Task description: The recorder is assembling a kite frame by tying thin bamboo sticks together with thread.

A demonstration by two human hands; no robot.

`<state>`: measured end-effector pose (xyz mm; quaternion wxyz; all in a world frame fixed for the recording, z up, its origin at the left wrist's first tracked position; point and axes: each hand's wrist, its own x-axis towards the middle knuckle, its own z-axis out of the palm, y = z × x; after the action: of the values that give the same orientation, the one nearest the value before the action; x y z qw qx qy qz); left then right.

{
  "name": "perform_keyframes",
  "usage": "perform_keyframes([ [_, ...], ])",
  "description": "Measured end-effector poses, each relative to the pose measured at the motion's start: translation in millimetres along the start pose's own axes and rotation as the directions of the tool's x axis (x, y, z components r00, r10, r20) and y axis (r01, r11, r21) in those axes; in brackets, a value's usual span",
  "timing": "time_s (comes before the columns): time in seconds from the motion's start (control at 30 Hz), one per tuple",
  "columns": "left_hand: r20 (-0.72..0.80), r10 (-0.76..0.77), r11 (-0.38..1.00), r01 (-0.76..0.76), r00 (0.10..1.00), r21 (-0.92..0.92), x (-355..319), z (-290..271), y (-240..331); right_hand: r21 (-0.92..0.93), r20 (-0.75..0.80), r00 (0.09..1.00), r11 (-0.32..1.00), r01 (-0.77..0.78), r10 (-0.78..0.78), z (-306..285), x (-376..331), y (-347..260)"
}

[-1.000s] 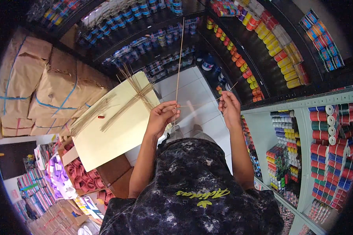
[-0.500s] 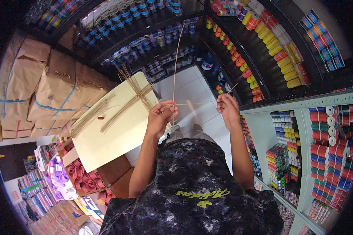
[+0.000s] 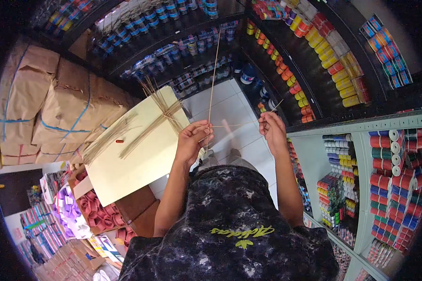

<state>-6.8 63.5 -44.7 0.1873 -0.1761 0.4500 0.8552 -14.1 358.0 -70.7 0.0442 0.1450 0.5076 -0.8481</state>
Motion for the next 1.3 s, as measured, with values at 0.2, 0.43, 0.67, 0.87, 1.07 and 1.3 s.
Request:
perform_keyframes([
  [0.2,0.028,-0.01,1.0,0.01,1.0,0.0,0.5,0.5,-3.2,-0.053,-0.022,1.0,0.999,-0.001,0.0,2.9,-1.2,0.2],
  [0.43,0.043,-0.023,1.0,0.022,0.999,0.015,-1.2,2.9,-2.5,-0.083,-0.061,0.998,0.996,-0.019,0.014,5.3,-2.4,0.3],
  [0.67,0.011,-0.033,0.999,0.033,0.999,0.026,-2.4,3.6,-0.6,-0.089,-0.155,0.988,0.996,-0.02,0.006,4.8,-1.7,4.0],
  [0.87,0.047,-0.002,0.999,0.004,0.999,-0.042,0.2,1.9,-1.1,-0.093,-0.176,0.981,0.991,-0.095,0.077,-1.1,-2.6,8.5],
  [1.07,0.057,0.001,0.997,0.003,0.998,-0.071,-0.2,3.2,0.1,-0.08,-0.174,0.98,0.991,-0.108,0.093,-0.9,-3.7,8.6],
  [1.3,0.05,-0.002,0.996,0.006,0.999,-0.091,-1.8,4.3,0.4,-0.085,-0.191,0.971,0.984,-0.16,0.142,-4.6,-5.6,11.4],
])
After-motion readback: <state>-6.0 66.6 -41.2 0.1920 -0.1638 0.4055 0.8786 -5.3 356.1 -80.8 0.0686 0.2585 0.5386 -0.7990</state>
